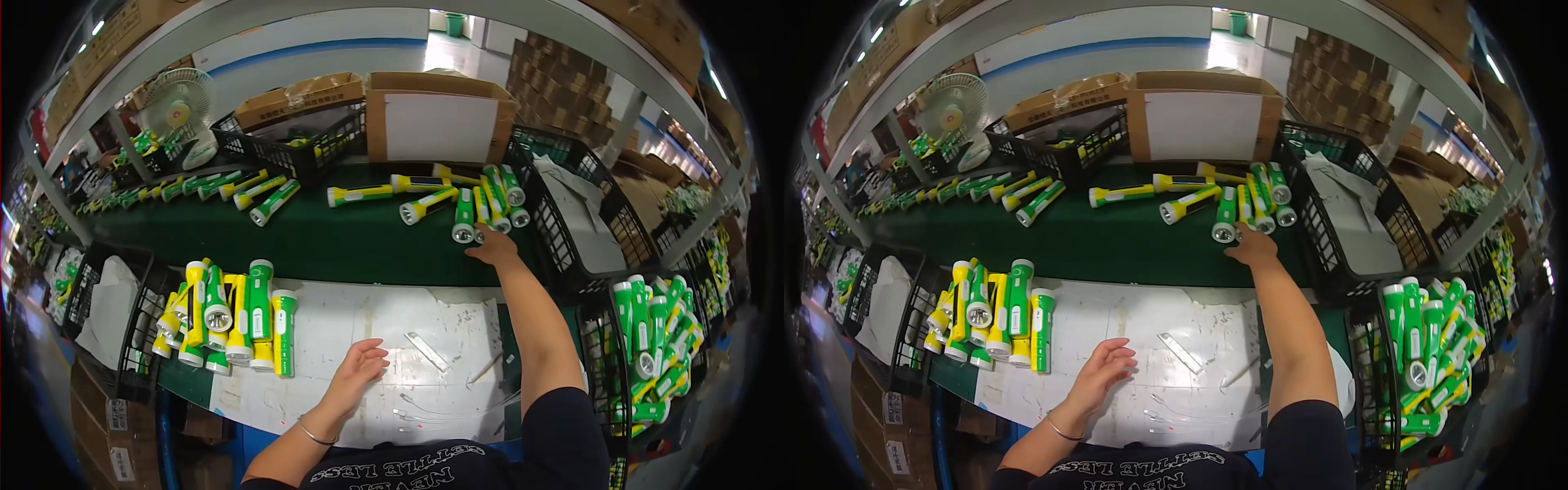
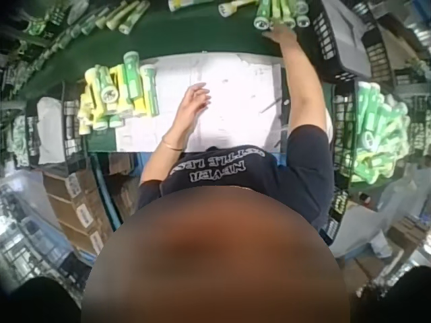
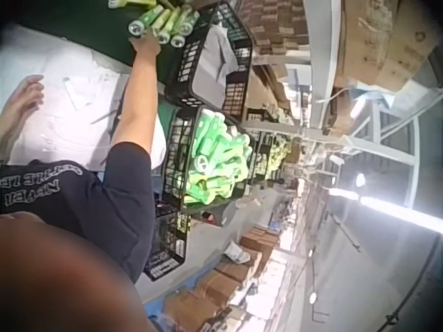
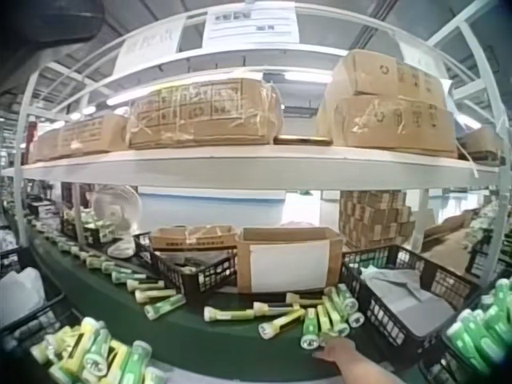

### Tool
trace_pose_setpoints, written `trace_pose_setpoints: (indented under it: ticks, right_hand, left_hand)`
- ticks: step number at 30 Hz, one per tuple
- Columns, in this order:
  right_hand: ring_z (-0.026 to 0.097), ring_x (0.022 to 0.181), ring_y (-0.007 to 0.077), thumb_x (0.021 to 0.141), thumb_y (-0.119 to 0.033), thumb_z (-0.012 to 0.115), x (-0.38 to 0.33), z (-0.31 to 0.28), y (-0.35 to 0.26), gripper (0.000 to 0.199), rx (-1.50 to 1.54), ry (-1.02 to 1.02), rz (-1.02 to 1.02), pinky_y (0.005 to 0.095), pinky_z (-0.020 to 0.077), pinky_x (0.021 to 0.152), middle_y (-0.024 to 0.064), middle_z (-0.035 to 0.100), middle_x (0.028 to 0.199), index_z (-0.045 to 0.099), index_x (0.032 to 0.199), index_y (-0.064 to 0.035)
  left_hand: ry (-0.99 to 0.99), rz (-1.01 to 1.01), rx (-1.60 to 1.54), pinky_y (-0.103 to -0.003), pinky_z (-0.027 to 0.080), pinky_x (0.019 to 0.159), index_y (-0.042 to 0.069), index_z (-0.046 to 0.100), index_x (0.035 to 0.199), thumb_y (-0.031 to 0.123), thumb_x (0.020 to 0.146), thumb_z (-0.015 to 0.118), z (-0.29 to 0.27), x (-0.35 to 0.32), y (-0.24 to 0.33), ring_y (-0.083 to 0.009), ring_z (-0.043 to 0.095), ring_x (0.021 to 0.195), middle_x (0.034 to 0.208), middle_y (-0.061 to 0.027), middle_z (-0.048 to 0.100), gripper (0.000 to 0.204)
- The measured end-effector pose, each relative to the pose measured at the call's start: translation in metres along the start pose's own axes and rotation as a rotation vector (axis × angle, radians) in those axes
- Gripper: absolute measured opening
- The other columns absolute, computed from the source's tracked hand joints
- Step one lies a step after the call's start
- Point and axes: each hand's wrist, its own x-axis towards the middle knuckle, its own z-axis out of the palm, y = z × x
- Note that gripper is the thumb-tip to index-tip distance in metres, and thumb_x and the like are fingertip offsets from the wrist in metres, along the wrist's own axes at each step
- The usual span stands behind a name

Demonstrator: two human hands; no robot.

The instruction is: Applying labels or stickers to flashlights on an industrial assembly line.

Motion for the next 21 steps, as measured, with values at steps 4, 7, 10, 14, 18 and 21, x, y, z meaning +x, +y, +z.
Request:
trace_pose_setpoints:
  ticks: [4,7,10,14,18,21]
  right_hand:
    - [0.056,0.102,0.0315,0.067,-0.043,0.074,-0.011,0.002,0.01,0.069,0.154,0.068,-0.086,0.04,0.0457,0.084,0.0178,0.057,0.106,0.043,0.125,-0.0254]
    - [0.06,0.093,0.0338,0.068,-0.038,0.071,-0.082,-0.027,-0.008,0.061,0.114,0.144,-0.152,0.0387,0.0492,0.076,0.0179,0.057,0.107,0.044,0.121,-0.0268]
    - [0.065,0.077,0.0294,0.07,-0.028,0.073,-0.155,-0.058,-0.016,0.055,0.394,0.209,-0.307,0.0351,0.0507,0.068,0.0137,0.065,0.09,0.046,0.116,-0.0133]
    - [0.058,0.066,0.0081,0.076,-0.02,0.072,-0.227,-0.059,-0.032,0.049,1.041,-0.248,-0.309,0.0221,0.0461,0.055,0.0048,0.062,0.081,0.046,0.114,-0.0039]
    - [0.058,0.067,0.0081,0.081,-0.02,0.067,-0.263,-0.028,-0.041,0.054,1.309,-0.293,-0.383,0.021,0.0416,0.059,0.0051,0.062,0.075,0.038,0.124,-0.0042]
    - [0.056,0.072,0.0076,0.086,-0.02,0.06,-0.274,-0.012,-0.037,0.048,1.331,-0.367,-0.29,0.0205,0.04,0.068,0.0047,0.062,0.074,0.037,0.126,-0.0053]
  left_hand:
    - [0.033,-0.046,0.0,-0.028,0.042,0.087,0.008,0.043,0.123,0.015,0.09,0.051,-0.012,0.001,-0.006,-0.0139,0.052,0.101,0.113,-0.0052,0.051,0.035]
    - [0.015,-0.006,0.032,-0.029,0.042,0.087,0.006,0.044,0.121,0.015,0.087,0.056,-0.01,0.002,-0.015,-0.0142,0.052,0.101,0.115,-0.0066,0.05,0.038]
    - [0.078,0.533,0.86,-0.036,0.04,0.092,0.004,0.043,0.123,0.018,0.076,0.068,0.015,0.012,0.002,-0.0259,0.048,0.109,0.121,-0.0149,0.046,0.055]
    - [0.106,0.938,1.201,-0.04,0.038,0.094,0.005,0.041,0.127,0.025,0.073,0.071,0.064,0.013,0.027,-0.0358,0.045,0.113,0.119,-0.0186,0.048,0.065]
    - [-0.105,0.662,0.942,-0.037,0.048,0.08,0.006,0.039,0.127,0.027,0.084,0.062,0.063,-0.001,0.003,-0.0298,0.059,0.093,0.107,-0.0161,0.057,0.053]
    - [-0.288,0.024,-0.033,-0.033,0.051,0.075,0.006,0.035,0.127,0.031,0.095,0.044,0.044,-0.006,-0.019,-0.0197,0.06,0.089,0.105,-0.0148,0.057,0.042]
